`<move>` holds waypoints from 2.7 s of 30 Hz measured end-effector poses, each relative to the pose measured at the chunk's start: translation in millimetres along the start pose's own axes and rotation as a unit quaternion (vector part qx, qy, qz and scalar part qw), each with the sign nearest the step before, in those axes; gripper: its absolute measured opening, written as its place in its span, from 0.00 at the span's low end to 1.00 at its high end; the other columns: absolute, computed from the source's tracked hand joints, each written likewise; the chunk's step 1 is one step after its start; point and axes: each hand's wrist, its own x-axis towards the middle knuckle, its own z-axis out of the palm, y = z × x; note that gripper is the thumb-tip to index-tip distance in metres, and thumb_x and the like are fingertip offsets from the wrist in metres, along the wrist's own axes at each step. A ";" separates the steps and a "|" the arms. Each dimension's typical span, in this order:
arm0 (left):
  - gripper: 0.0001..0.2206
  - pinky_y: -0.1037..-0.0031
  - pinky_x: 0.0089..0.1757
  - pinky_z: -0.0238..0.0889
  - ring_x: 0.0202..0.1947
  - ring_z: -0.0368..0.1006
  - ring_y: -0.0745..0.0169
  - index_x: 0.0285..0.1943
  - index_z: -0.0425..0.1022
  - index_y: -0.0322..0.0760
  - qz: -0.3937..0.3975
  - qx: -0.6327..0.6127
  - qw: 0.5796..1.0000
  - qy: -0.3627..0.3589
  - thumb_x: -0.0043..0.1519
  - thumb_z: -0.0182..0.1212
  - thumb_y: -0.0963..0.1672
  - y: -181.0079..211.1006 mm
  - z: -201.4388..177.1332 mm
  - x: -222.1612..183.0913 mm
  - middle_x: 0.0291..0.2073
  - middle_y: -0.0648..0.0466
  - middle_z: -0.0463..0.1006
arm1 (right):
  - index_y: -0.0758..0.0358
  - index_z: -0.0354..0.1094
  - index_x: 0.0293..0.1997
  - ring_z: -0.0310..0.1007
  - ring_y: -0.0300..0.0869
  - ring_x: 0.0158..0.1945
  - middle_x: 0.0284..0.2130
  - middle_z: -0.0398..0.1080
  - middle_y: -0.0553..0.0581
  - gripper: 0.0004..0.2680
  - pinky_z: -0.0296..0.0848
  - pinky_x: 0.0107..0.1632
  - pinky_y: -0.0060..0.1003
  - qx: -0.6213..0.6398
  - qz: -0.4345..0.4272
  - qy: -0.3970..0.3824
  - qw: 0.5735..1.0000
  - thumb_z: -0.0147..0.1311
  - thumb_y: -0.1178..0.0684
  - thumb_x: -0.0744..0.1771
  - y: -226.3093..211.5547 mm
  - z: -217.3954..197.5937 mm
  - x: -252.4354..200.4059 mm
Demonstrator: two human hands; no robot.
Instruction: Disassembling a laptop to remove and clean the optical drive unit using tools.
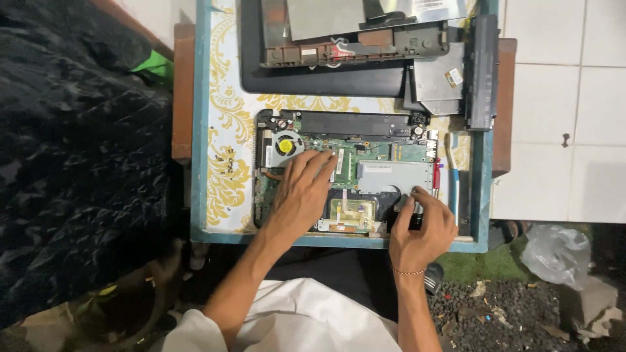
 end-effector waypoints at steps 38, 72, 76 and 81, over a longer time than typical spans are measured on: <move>0.23 0.51 0.67 0.45 0.68 0.60 0.39 0.61 0.74 0.26 -0.014 0.019 0.990 -0.140 0.53 0.65 0.34 43.7 -12.4 33.7 0.60 0.35 0.74 | 0.61 0.74 0.44 0.73 0.52 0.49 0.43 0.76 0.56 0.02 0.65 0.55 0.43 0.078 0.008 0.009 0.997 0.59 0.59 0.69 31.8 -15.4 18.9; 0.12 0.48 0.68 0.48 0.67 0.63 0.41 0.54 0.81 0.36 0.091 0.020 0.996 -0.004 0.61 0.64 0.40 55.0 86.5 63.1 0.56 0.42 0.78 | 0.60 0.80 0.47 0.65 0.46 0.43 0.36 0.69 0.56 0.05 0.65 0.47 0.40 -0.104 -0.010 -0.078 0.991 0.63 0.54 0.68 49.8 2.7 25.3; 0.13 0.46 0.67 0.48 0.67 0.64 0.40 0.55 0.80 0.36 0.094 0.020 0.995 -0.004 0.62 0.63 0.41 53.1 85.0 57.9 0.57 0.41 0.77 | 0.62 0.80 0.46 0.66 0.47 0.41 0.35 0.69 0.56 0.06 0.66 0.46 0.41 -0.088 -0.024 -0.084 0.992 0.62 0.53 0.68 59.9 2.2 19.6; 0.12 0.44 0.67 0.47 0.67 0.64 0.40 0.54 0.81 0.38 0.075 0.010 0.997 -0.005 0.62 0.62 0.41 54.6 82.9 56.5 0.57 0.42 0.78 | 0.61 0.78 0.44 0.68 0.47 0.41 0.35 0.71 0.55 0.03 0.69 0.46 0.41 -0.072 0.022 -0.083 0.994 0.58 0.56 0.69 65.4 2.6 13.6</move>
